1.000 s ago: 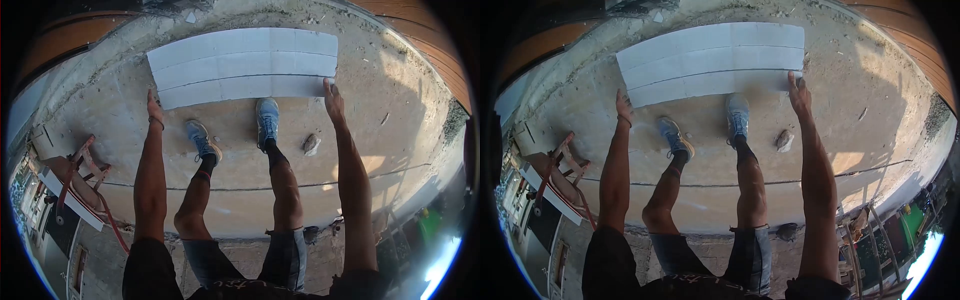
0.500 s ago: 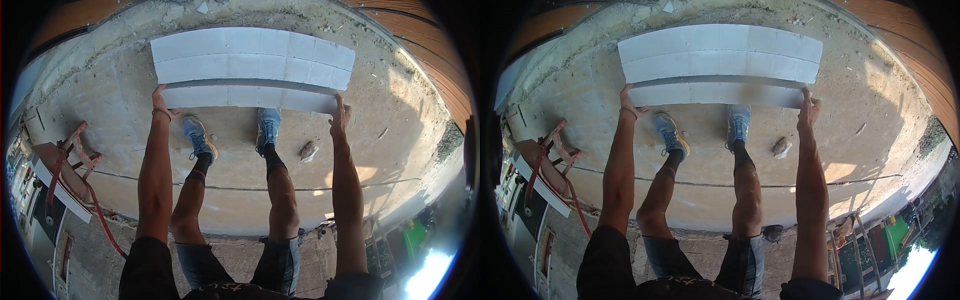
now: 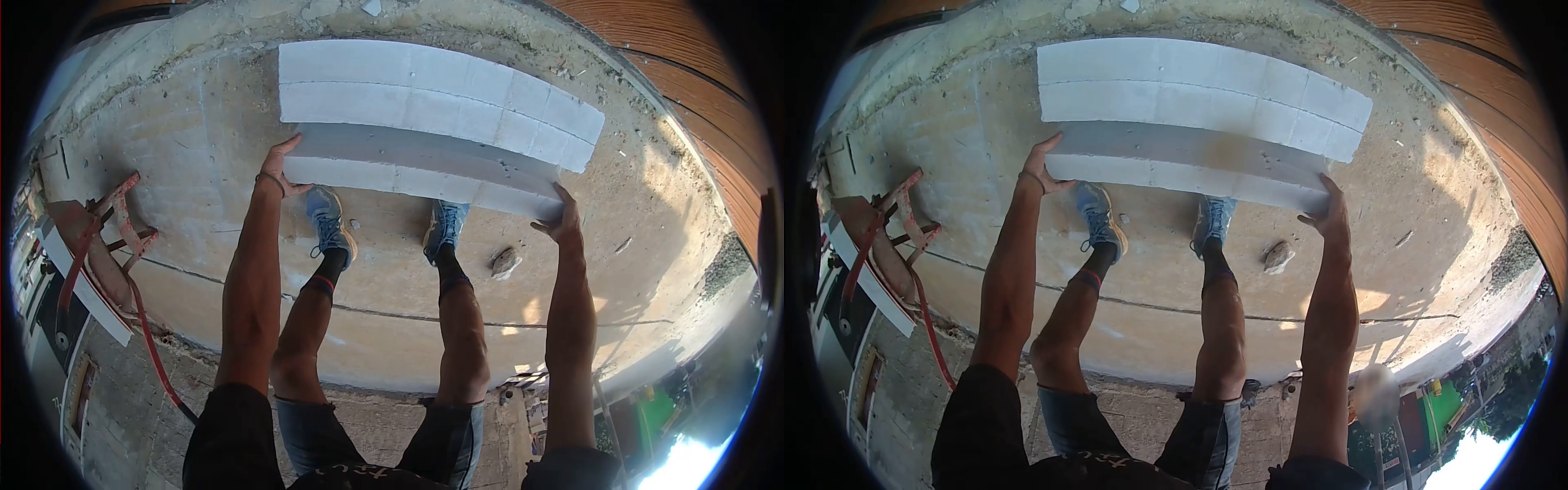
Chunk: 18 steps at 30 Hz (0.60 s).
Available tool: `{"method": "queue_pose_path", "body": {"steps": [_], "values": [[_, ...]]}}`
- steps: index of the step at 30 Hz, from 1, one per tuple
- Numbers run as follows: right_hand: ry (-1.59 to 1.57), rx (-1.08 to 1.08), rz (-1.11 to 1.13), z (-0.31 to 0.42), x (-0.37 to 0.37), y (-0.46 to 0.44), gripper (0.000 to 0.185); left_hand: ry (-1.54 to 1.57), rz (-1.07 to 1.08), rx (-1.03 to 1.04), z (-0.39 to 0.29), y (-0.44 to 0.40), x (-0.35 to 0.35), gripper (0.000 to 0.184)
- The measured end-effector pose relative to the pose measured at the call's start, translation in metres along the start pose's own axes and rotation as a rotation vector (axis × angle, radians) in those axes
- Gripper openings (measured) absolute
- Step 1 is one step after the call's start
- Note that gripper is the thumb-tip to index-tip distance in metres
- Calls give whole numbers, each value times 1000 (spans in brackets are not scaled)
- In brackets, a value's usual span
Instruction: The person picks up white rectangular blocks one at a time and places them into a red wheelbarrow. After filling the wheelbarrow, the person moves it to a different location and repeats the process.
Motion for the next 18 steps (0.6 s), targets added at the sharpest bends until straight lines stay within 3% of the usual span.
{"method": "queue_pose_path", "body": {"steps": [1, 5, 7, 8, 9, 11, 13, 14, 15, 16, 17, 18], "values": [[-359, 405, -40, -7, -8, -17, 79, 39, 40, 21, 3, -5, -2, 61], [-441, 465, -159, -14, 7, 21, 81, 3, 53, 60, 17, 20, -18, 62], [-218, 209, -182, -22, 3, 42, 82, 35, 54, 45, 31, 41, -39, 62], [-387, 379, -163, -6, 11, 73, 82, 59, 61, 24, 35, 60, -50, 62], [-299, 354, -172, -15, 9, 104, 81, 72, 41, 23, 46, 95, -60, 62], [-350, 537, -111, 7, 10, 155, 80, 136, 46, 1, 87, 139, -100, 60], [-266, 476, -58, 32, 10, 225, 76, 175, -17, -22, 115, 235, -134, 60], [-179, 318, 33, 46, 7, 265, 66, 212, -59, -14, 139, 280, -152, 59], [-206, 397, 110, 20, -17, 273, 55, 213, -132, -6, 156, 343, -164, 54], [-139, 345, 115, 52, -10, 326, 51, 296, -154, -9, 178, 402, -176, 51], [-149, 401, -21, 65, -7, 360, 53, 419, -159, 8, 211, 447, -193, 49], [-81, 365, 41, 83, -2, 388, 53, 524, -204, 35, 233, 491, -205, 50]]}}
Point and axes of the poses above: each hand's wrist, its own y-axis away from the middle knuckle, its own x-axis out of the palm, z = x × y, the point moved 3 cm from there along -y, towards the middle knuckle, and after that the axes turned 13 degrees about x, right-handed, at the moved point
